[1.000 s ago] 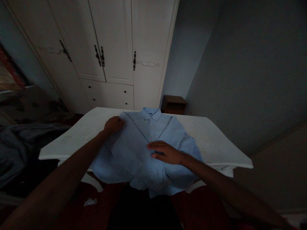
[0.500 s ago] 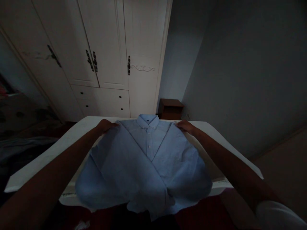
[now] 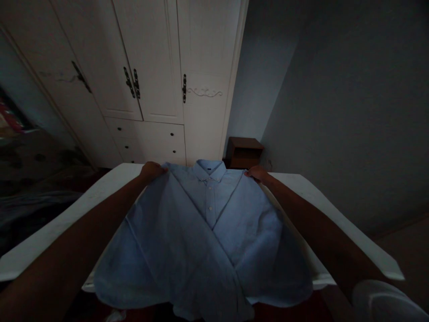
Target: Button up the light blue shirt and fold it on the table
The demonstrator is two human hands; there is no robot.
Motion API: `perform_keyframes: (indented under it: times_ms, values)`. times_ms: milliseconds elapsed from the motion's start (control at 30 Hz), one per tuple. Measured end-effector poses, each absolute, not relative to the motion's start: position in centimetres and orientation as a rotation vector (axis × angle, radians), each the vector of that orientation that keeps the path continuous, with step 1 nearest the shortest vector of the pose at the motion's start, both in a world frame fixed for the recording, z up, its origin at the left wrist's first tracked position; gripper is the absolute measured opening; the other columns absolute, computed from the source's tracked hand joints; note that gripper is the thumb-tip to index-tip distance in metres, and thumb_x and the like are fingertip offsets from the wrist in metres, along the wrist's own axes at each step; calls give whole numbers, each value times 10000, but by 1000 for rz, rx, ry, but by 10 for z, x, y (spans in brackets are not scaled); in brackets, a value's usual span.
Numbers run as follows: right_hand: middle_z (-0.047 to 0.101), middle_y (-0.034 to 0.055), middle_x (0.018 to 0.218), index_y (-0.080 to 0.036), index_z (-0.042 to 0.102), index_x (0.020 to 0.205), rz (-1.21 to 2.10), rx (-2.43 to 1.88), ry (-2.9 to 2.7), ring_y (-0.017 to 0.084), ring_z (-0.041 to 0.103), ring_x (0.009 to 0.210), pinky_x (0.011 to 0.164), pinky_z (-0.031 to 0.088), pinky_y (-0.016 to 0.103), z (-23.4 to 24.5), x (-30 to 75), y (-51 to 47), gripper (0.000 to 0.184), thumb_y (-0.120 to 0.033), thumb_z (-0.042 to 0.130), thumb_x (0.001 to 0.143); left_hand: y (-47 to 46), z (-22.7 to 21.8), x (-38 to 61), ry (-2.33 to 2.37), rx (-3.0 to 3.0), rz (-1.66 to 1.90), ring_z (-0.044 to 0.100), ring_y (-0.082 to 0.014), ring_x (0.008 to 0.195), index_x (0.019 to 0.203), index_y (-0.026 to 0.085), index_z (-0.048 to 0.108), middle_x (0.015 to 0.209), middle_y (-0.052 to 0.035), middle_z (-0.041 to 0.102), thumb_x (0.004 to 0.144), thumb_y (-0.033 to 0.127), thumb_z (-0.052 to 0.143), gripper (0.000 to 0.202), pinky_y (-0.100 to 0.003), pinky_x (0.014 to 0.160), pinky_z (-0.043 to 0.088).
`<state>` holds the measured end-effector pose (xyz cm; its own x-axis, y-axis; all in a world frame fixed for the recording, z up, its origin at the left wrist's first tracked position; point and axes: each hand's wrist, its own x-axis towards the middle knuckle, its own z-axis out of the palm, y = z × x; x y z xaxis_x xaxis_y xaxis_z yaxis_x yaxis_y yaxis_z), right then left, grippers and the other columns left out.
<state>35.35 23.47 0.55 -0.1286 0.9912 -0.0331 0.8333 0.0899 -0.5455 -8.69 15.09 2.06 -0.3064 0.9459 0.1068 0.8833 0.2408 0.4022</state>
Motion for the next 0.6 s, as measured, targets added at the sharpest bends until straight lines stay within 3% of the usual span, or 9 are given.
perform_keyframes:
  times_ms: [133,300,600]
  values:
    - [708,104,759,-145,721,699,477,-1964,-2002,248,676,881,696,467,251,3,350,246,201,-311,643,781,162,14,-79,2430,1635,569,658,-280,863,713,165,672,851,-137,705,741,450,569,304,-313,694,477]
    - [731,104,982,-166,743,901,348,-2052,-1936,231,674,945,726,477,243,-2,341,254,190,-255,629,777,177,7,-68,2471,1597,594,645,-311,972,853,164,698,1036,-172,701,768,427,588,297,-356,756,486]
    - [700,138,1081,-164,711,1005,242,-2062,-1953,285,651,1031,832,496,350,-7,333,244,262,-308,548,859,183,-3,-69,2492,1596,599,592,-377,1094,970,140,675,1136,-232,659,788,431,590,353,-468,864,471]
